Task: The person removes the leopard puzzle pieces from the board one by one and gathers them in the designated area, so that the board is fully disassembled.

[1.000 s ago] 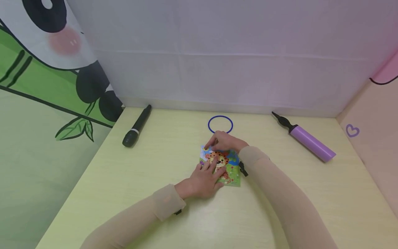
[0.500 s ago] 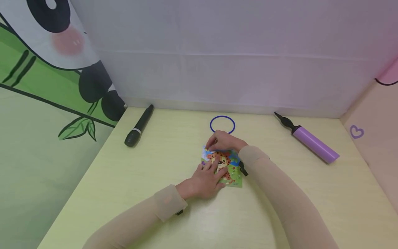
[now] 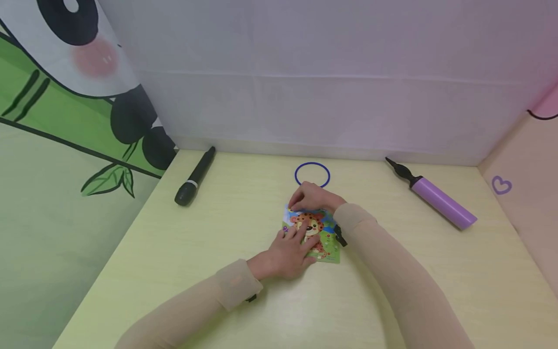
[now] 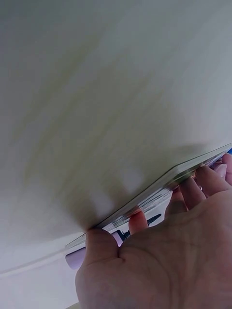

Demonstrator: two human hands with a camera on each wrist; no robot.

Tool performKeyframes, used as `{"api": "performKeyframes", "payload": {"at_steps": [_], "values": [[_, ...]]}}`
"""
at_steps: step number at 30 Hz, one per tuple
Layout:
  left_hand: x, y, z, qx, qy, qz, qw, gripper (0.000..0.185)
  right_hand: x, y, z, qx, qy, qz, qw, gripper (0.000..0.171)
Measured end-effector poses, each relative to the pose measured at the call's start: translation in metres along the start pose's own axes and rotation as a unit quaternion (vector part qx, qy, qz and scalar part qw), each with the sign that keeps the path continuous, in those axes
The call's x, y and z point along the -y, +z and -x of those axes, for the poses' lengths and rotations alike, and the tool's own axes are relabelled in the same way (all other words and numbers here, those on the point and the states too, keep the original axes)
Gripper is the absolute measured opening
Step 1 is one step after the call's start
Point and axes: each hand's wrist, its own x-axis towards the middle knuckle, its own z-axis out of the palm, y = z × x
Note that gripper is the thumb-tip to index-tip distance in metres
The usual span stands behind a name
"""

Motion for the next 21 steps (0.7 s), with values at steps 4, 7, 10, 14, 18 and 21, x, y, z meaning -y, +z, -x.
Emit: {"api": "performKeyframes", "payload": {"at_steps": [4,7,10,14,18,21], "values": [[0.0002,0.0004,-0.0007,0.0,0.0,0.0,1.0,0.059,-0.0008,0.001,-0.001,-0.002,-0.012,0.004,1.0,0.011],[0.0005,0.0016,-0.0012,0.001,0.0,-0.001,1.0,0.059,-0.0015,0.0021,-0.002,-0.003,-0.017,0.005,1.0,0.011],[0.0009,0.0025,-0.0017,-0.001,0.001,-0.002,1.0,0.059,-0.0016,0.0024,-0.0024,-0.004,-0.015,0.002,1.0,0.011],[0.0008,0.0025,-0.0018,-0.004,0.002,-0.003,1.0,0.059,-0.0025,0.0021,-0.0023,-0.007,-0.013,0.002,1.0,0.011],[0.0002,0.0022,-0.0016,-0.005,0.004,-0.002,1.0,0.059,-0.0052,0.0018,-0.0022,-0.009,-0.015,-0.005,1.0,0.011],[0.0002,0.0018,-0.0015,-0.006,0.003,0.0,1.0,0.059,-0.0082,0.0016,-0.0028,-0.009,-0.02,-0.015,1.0,0.01]]}}
